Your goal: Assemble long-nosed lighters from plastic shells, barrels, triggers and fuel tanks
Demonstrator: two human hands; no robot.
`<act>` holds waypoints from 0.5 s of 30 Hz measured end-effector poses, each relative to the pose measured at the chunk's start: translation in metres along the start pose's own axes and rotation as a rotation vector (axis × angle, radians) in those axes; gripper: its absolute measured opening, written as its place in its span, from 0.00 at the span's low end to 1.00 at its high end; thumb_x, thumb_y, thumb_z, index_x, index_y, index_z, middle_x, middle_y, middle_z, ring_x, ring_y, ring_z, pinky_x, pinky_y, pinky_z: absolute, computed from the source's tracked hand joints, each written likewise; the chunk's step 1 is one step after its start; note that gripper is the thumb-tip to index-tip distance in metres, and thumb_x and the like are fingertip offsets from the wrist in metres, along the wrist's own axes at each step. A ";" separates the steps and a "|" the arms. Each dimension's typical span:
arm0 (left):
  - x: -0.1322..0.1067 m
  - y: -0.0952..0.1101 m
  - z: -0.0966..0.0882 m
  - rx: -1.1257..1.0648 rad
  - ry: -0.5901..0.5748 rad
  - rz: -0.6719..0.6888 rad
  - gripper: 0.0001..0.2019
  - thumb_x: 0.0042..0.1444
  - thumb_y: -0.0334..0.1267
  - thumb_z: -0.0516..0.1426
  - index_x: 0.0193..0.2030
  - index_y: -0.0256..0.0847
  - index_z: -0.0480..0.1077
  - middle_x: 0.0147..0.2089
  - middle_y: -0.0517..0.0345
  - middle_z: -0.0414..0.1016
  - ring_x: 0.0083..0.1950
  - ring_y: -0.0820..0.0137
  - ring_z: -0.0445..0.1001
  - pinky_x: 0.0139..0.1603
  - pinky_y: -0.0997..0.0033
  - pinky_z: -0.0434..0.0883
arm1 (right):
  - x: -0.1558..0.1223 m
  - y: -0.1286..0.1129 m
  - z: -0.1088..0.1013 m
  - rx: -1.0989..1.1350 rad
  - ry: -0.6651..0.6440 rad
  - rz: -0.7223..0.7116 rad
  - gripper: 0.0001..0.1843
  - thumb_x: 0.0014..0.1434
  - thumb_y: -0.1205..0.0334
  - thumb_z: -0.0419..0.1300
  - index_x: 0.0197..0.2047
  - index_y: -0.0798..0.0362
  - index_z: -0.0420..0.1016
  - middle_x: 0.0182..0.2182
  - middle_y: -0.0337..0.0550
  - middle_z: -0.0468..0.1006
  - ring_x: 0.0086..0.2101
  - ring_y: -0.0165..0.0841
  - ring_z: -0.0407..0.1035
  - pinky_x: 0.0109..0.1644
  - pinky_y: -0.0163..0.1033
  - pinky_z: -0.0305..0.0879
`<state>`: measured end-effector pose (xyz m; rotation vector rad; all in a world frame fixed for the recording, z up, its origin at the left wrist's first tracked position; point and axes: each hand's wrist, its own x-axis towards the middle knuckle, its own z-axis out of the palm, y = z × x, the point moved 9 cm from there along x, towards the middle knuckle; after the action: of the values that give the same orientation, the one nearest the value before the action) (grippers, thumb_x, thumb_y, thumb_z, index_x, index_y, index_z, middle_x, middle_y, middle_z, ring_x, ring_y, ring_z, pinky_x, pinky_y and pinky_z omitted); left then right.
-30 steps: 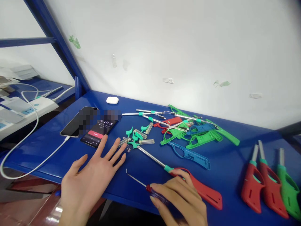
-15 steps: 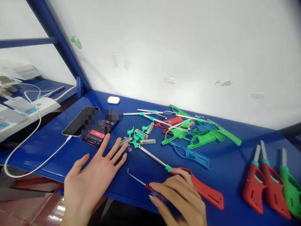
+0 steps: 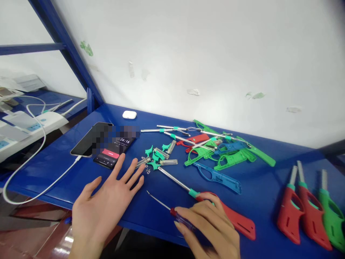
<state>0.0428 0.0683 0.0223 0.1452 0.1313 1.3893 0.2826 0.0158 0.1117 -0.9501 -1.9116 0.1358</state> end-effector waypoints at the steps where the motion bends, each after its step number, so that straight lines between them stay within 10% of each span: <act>1: 0.000 0.000 0.000 0.000 0.000 -0.001 0.47 0.77 0.37 0.55 0.94 0.53 0.33 0.83 0.30 0.72 0.84 0.38 0.64 0.80 0.37 0.73 | 0.000 0.001 0.000 0.000 0.003 0.004 0.06 0.81 0.67 0.66 0.52 0.48 0.86 0.35 0.30 0.89 0.29 0.26 0.82 0.57 0.42 0.77; 15: 0.001 -0.001 -0.003 0.004 0.032 0.009 0.48 0.75 0.37 0.57 0.94 0.52 0.37 0.81 0.29 0.75 0.83 0.36 0.65 0.79 0.35 0.74 | 0.000 0.002 0.006 0.020 -0.026 0.005 0.06 0.82 0.65 0.65 0.53 0.48 0.85 0.36 0.29 0.89 0.30 0.25 0.81 0.60 0.42 0.74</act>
<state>0.0435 0.0696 0.0189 0.1271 0.1609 1.4011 0.2792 0.0184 0.1076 -0.9443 -1.9286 0.1710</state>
